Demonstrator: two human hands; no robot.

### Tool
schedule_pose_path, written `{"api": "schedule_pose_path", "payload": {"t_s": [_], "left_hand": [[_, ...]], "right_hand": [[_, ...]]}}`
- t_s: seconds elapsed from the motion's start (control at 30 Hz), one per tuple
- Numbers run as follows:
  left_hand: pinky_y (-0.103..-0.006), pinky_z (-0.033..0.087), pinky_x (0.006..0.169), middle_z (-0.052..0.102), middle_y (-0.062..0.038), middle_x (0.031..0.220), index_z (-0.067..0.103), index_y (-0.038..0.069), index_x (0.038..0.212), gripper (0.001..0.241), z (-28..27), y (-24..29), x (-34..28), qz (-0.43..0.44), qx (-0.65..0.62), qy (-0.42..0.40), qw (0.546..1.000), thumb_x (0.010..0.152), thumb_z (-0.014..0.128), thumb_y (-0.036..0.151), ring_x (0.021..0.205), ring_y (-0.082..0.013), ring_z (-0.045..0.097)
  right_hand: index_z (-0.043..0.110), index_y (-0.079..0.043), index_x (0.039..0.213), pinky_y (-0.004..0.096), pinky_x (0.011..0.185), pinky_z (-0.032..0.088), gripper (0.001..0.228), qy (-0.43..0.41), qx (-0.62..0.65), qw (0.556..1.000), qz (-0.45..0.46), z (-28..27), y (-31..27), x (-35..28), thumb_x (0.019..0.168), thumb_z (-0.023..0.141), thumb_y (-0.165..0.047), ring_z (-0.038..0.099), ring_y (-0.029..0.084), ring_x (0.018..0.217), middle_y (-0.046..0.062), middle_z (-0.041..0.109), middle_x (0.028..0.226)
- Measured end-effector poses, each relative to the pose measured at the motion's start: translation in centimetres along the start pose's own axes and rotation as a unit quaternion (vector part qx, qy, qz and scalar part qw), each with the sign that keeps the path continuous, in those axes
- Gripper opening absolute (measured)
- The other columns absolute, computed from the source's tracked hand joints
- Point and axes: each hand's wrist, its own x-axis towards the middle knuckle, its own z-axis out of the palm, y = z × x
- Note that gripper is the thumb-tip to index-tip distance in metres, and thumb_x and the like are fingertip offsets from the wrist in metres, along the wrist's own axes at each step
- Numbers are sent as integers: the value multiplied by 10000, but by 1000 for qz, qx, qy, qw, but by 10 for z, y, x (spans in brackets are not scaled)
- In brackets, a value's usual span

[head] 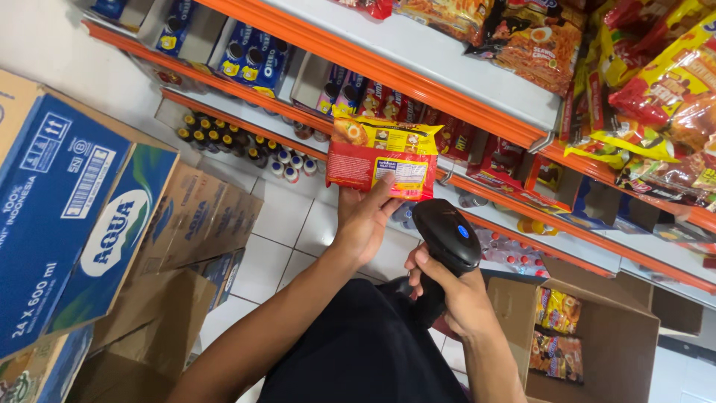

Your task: The person scans the barcodes on packets of instant noodles from shelves and a cardboard box using a handheld barcode scanner.

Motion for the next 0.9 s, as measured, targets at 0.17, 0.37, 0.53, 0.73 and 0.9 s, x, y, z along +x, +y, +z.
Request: {"api": "schedule_pose_path", "payload": {"t_s": [0.17, 0.37, 0.53, 0.73, 0.9], "left_hand": [[-428, 546, 982, 644, -60, 1276, 475, 134, 1373, 498, -3, 8, -1, -2, 18, -1, 1000, 941, 715, 74, 1176, -203, 651], [-409, 547, 972, 647, -71, 1269, 482, 118, 1380, 535, -10, 9, -4, -15, 36, -10, 999, 916, 737, 36, 1177, -200, 648], [-394, 567, 960, 655, -74, 1259, 475, 120, 1358, 547, -8, 5, -11, -27, 31, -26, 999, 895, 749, 23, 1165, -196, 660], [-361, 572, 912, 669, -49, 1236, 489, 126, 1368, 513, -14, 1, -16, -66, 45, -24, 997, 921, 736, 69, 1131, -177, 670], [-365, 528, 953, 666, -31, 1253, 515, 172, 1358, 469, -17, -2, -15, -109, -10, -15, 994, 941, 724, 125, 1151, -170, 649]], "right_hand": [[637, 32, 991, 316, 591, 528, 182, -20, -4, 1000, -11, 1, -4, 0, 949, 695, -135, 632, 171, 689, 138, 685, 883], [669, -5, 1123, 333, 542, 519, 268, 57, -22, 998, -22, 14, -8, 5, 886, 724, -117, 614, 195, 598, 124, 652, 778], [631, -26, 1135, 303, 588, 502, 310, 176, -8, 978, -115, 22, -12, 36, 855, 762, -46, 616, 156, 665, 65, 657, 847], [602, -16, 1059, 296, 659, 516, 288, 153, -29, 970, -188, 17, -8, 43, 842, 782, 42, 612, 132, 739, 17, 605, 872], [587, -30, 1049, 297, 658, 524, 268, 151, -2, 967, -206, 26, -6, 42, 860, 764, 37, 610, 121, 753, 11, 595, 891]]}}
